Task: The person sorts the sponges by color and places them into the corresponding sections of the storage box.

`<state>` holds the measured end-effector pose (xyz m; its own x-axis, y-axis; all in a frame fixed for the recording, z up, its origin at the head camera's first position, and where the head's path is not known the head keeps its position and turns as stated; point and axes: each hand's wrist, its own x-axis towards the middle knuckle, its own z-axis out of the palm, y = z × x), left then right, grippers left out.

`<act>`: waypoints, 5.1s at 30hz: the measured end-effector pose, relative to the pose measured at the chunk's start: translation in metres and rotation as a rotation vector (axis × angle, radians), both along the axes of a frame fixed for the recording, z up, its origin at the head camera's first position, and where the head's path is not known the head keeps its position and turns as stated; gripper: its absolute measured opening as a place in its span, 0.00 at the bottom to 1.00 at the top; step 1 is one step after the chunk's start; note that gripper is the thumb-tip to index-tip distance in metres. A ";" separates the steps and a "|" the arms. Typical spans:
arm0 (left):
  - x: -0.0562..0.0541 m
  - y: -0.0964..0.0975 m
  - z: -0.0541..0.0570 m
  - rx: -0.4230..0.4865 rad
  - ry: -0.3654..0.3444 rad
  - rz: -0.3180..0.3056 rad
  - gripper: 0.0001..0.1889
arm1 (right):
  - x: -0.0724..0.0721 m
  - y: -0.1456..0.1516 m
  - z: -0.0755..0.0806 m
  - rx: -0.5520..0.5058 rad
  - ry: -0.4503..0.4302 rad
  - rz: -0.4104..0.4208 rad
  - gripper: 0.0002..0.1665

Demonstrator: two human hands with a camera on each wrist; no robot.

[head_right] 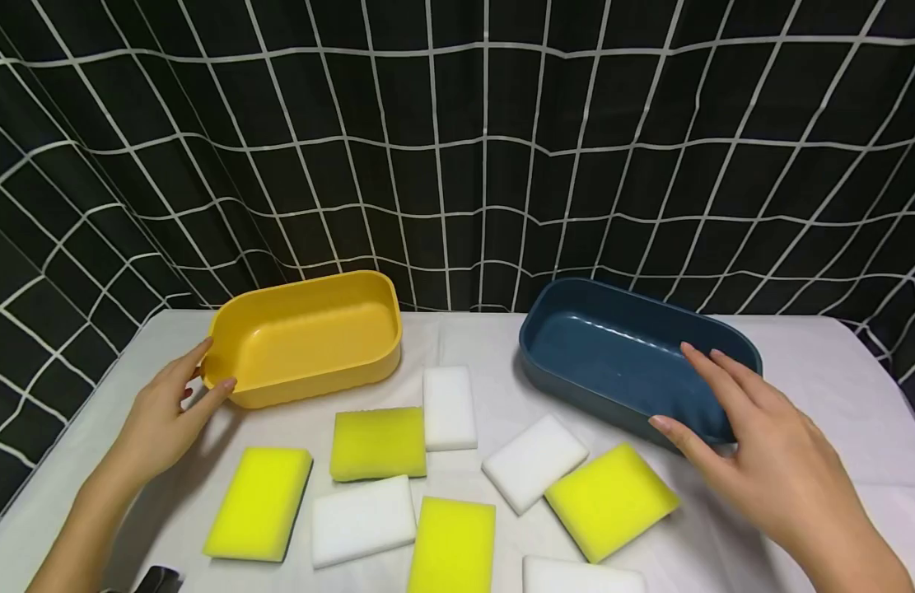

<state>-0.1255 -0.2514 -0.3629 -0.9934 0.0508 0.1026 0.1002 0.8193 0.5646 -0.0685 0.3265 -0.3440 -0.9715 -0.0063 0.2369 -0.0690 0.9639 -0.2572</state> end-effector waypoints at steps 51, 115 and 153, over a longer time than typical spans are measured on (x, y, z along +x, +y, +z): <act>-0.010 0.002 -0.009 0.672 -0.149 0.322 0.26 | 0.014 0.004 -0.021 -0.210 -0.349 0.386 0.60; -0.015 0.001 -0.013 0.741 -0.169 0.337 0.27 | 0.012 0.000 -0.024 -0.077 -0.262 0.392 0.53; -0.013 0.001 -0.011 0.762 -0.162 0.288 0.27 | -0.024 -0.054 0.019 -0.194 -0.173 0.412 0.46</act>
<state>-0.1386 -0.2500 -0.3742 -0.9624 -0.2333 -0.1392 -0.1851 0.1878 0.9646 -0.0924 0.2727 -0.3255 -0.9229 -0.3698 0.1073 -0.3747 0.7985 -0.4711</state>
